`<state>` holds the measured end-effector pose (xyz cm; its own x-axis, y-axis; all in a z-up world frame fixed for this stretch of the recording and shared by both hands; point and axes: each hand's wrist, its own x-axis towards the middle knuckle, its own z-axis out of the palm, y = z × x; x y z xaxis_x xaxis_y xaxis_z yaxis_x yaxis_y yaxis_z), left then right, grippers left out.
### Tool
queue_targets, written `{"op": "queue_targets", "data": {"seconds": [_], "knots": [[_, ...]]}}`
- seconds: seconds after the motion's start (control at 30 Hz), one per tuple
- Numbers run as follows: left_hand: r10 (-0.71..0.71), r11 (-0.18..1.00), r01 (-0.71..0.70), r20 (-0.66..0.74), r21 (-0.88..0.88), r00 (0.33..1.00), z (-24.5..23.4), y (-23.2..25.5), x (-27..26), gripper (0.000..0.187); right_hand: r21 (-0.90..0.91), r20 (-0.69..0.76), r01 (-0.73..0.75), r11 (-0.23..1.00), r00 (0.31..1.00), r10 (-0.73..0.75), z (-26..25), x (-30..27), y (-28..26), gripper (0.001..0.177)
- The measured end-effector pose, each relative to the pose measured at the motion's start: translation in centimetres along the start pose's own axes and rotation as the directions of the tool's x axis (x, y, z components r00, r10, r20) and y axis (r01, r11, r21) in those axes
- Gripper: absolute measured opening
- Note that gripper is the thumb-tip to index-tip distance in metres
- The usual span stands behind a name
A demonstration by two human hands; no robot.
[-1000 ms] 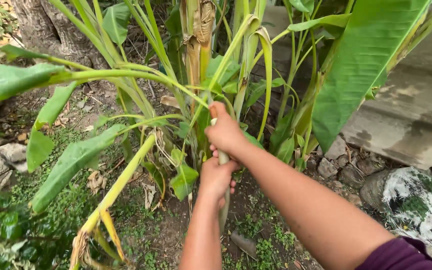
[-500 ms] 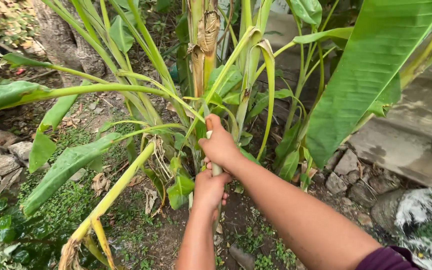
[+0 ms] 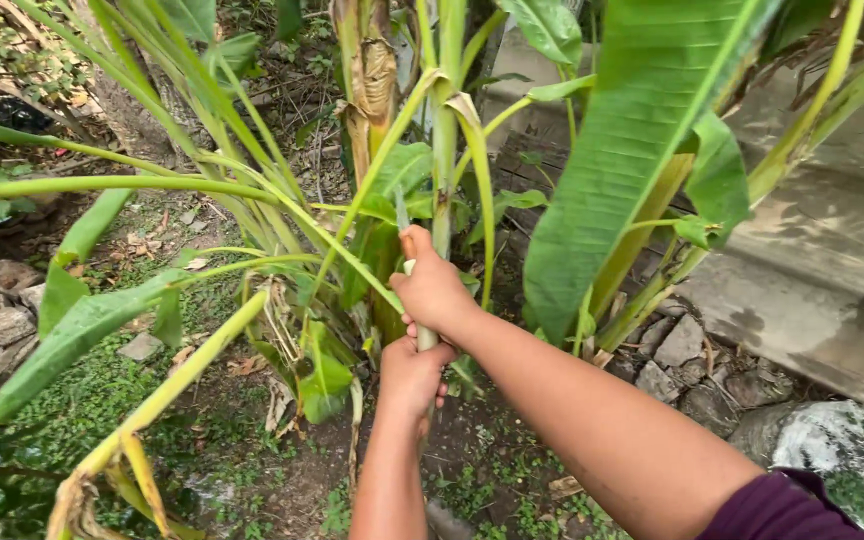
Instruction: Water banana trees and surrounding garden plants using a hose.
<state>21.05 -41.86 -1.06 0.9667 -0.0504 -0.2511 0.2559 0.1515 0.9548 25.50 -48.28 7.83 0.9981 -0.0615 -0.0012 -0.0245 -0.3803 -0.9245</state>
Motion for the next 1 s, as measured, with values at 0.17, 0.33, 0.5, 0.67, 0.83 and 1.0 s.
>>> {"op": "queue_targets", "data": {"seconds": [0.17, 0.33, 0.5, 0.67, 0.83, 1.0], "knots": [[0.002, 0.999, -0.003, -0.032, -0.050, 0.999, 0.7, -1.1, -0.5, 0.005, -0.122, 0.023, 0.106, 0.987, 0.994, -0.104, -0.2, -0.2, 1.1, 0.061], [-0.042, 0.998, 0.042, -0.015, -0.055, 0.999, 0.9, -1.6, -0.9, 0.005, -0.139, 0.030, 0.122, 0.983, 0.992, -0.119, -0.2, -0.2, 2.6, 0.062], [-0.036, 0.999, 0.037, 0.057, -0.019, 0.998, 0.7, -2.6, 0.3, 0.012, -0.164, -0.032, 0.079, 0.983, 0.996, -0.085, -0.8, 0.1, 3.5, 0.058], [0.047, 0.998, -0.045, 0.059, -0.036, 0.997, 0.3, 0.2, -1.5, 0.033, -0.248, -0.070, 0.143, 0.958, 0.984, -0.165, 0.0, 0.8, 3.1, 0.064], [0.108, 0.992, -0.105, 0.042, -0.069, 0.993, -1.6, 0.6, -1.3, 0.040, -0.206, -0.071, 0.146, 0.968, 0.984, -0.163, 1.5, -0.5, 1.2, 0.067], [0.116, 0.991, -0.111, 0.064, -0.072, 0.991, -3.2, 0.9, -1.4, 0.035, -0.304, -0.099, 0.106, 0.947, 0.985, -0.143, 3.0, -1.1, 0.5, 0.083]]}}
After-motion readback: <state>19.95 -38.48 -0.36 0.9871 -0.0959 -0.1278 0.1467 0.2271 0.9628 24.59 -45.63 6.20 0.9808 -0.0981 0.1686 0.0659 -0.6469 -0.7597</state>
